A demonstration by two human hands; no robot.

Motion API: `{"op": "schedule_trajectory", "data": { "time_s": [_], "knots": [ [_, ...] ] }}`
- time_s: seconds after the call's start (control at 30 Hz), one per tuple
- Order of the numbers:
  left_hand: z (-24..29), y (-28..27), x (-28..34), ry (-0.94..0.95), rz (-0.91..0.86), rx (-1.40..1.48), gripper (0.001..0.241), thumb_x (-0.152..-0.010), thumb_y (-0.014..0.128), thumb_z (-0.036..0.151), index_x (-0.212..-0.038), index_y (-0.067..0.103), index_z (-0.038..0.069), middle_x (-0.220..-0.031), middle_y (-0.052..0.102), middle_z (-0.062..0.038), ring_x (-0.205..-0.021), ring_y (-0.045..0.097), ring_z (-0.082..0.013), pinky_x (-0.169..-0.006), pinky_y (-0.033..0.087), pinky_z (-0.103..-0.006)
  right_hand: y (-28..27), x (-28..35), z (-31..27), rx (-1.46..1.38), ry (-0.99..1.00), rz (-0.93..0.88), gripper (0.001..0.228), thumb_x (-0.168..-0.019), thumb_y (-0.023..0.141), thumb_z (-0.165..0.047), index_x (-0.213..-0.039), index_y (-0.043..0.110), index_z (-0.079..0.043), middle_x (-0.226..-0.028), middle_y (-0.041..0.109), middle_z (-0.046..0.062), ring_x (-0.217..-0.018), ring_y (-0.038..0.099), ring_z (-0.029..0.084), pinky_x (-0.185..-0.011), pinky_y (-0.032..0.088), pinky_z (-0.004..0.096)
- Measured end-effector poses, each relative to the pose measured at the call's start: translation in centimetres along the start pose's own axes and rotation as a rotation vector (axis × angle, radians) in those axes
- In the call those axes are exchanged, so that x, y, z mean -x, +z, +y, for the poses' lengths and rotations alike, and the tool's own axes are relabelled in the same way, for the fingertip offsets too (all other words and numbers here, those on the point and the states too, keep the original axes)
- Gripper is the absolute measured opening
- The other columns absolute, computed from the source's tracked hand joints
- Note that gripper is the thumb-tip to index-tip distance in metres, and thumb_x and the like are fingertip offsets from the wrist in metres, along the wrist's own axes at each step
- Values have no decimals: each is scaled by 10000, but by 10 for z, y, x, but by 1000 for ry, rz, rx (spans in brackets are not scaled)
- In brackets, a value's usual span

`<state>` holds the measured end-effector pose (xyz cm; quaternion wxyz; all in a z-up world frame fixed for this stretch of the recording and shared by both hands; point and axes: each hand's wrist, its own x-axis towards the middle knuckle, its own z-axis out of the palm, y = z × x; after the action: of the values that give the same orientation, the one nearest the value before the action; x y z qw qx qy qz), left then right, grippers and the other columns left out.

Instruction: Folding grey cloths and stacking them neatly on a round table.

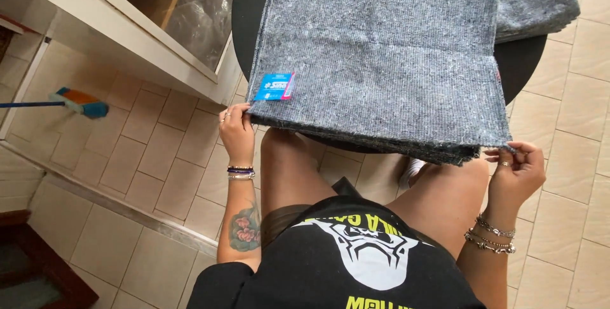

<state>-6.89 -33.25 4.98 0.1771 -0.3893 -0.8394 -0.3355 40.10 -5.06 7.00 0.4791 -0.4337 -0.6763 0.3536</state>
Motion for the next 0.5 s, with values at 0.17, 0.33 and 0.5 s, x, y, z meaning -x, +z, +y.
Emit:
{"op": "schedule_trajectory", "data": {
  "time_s": [0.17, 0.33, 0.5],
  "knots": [
    [10, -19, 7, -30, -19, 16, 191, -950, 627, -57, -1077, 676, 76, -1063, 735, -70, -979, 656, -286, -929, 498, -422, -12, 11, -9, -19, -6, 38, 171, -1091, 534, 209, -1173, 544, 59, -973, 640, 231, -845, 701, 296, -776, 580, 338],
    [24, -57, 7, 20, 41, -15, 114, -1048, 569, 52, -1114, 660, 70, -1080, 719, -79, -938, 649, -275, -902, 471, -420, -36, 23, -20, -31, -24, 84, 184, -1088, 526, 220, -1194, 549, 71, -973, 629, 238, -850, 688, 315, -796, 585, 359],
    [36, -74, 8, -108, 2, 95, 158, -1086, 493, 109, -1139, 641, 107, -1014, 725, -36, -851, 660, -241, -745, 484, -397, -42, 28, -45, -15, 71, 61, 156, -1135, 556, 153, -1201, 537, 13, -918, 634, 181, -869, 727, 290, -783, 542, 297]
  ]
}}
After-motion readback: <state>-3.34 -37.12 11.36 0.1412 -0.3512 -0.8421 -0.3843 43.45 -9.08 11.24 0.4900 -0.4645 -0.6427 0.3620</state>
